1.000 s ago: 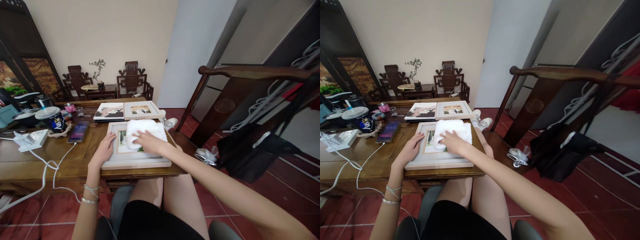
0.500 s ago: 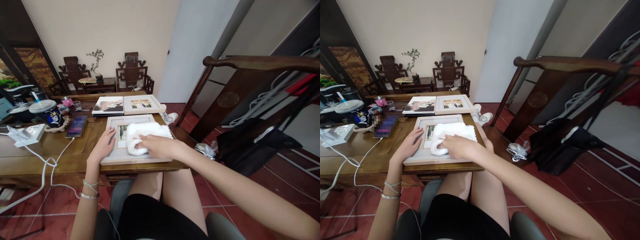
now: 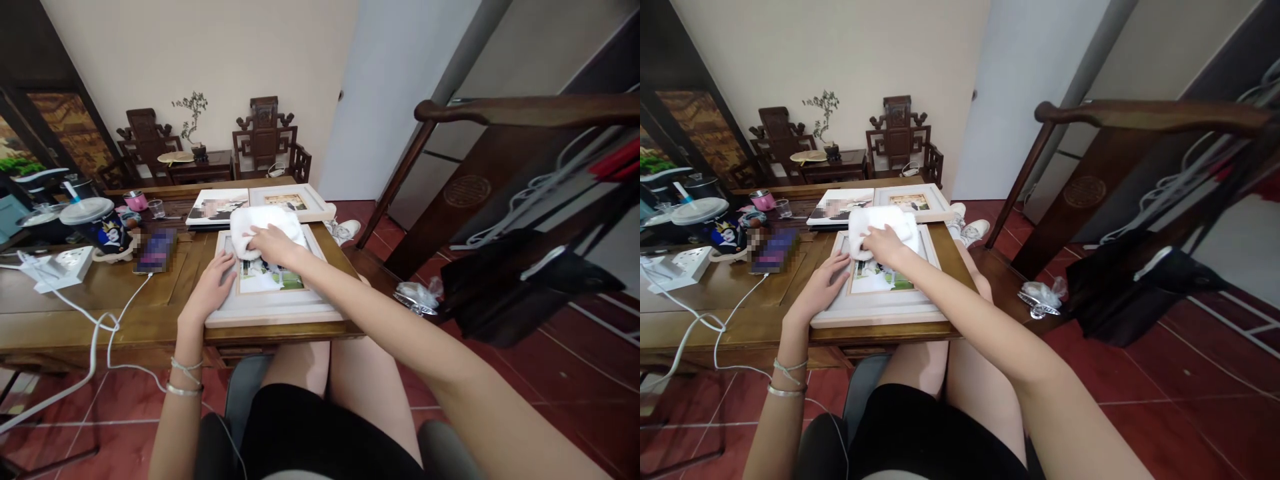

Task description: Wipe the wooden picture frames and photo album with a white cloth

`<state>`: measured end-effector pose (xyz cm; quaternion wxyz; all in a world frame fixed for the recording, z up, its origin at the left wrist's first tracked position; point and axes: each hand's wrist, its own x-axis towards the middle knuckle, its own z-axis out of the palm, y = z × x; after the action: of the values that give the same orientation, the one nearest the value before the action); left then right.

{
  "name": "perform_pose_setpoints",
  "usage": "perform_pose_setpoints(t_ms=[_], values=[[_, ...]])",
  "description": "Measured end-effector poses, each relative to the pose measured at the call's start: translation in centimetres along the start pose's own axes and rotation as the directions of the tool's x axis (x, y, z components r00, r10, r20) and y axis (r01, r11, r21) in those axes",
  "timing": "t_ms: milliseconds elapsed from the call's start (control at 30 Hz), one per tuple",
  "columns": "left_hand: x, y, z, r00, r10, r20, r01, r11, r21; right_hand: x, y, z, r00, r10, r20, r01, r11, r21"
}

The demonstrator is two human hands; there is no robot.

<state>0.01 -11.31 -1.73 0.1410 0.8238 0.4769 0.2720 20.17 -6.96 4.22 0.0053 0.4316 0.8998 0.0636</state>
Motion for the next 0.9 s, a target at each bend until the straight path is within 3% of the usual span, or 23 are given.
perform_pose_setpoints(t_ms=[367, 467, 700, 800, 900], values=[[-0.3, 0.0, 0.2, 1.0, -0.002, -0.023, 0.002, 1.0, -0.027, -7.3, 5.2, -0.9, 0.942, 0.315, 0.118, -0.311, 0.949, -0.051], [-0.3, 0.0, 0.2, 1.0, -0.005, -0.02, 0.005, 1.0, -0.022, -9.7, 4.3, -1.4, 0.949, 0.283, 0.138, -0.283, 0.959, -0.016], [-0.2, -0.2, 0.4, 0.999, 0.012, -0.038, -0.012, 1.0, -0.006, -16.7, -0.9, -4.9, 0.958, 0.105, 0.267, -0.136, 0.985, 0.102], [-0.3, -0.2, 0.2, 1.0, 0.019, -0.017, -0.019, 1.0, 0.0, -17.7, -1.7, -5.7, 0.945, 0.107, 0.308, -0.156, 0.978, 0.139], [-0.3, -0.1, 0.0, 1.0, 0.029, 0.003, -0.029, 1.0, 0.005, -16.6, -1.3, -5.1, 0.944, 0.155, 0.293, -0.206, 0.967, 0.152]])
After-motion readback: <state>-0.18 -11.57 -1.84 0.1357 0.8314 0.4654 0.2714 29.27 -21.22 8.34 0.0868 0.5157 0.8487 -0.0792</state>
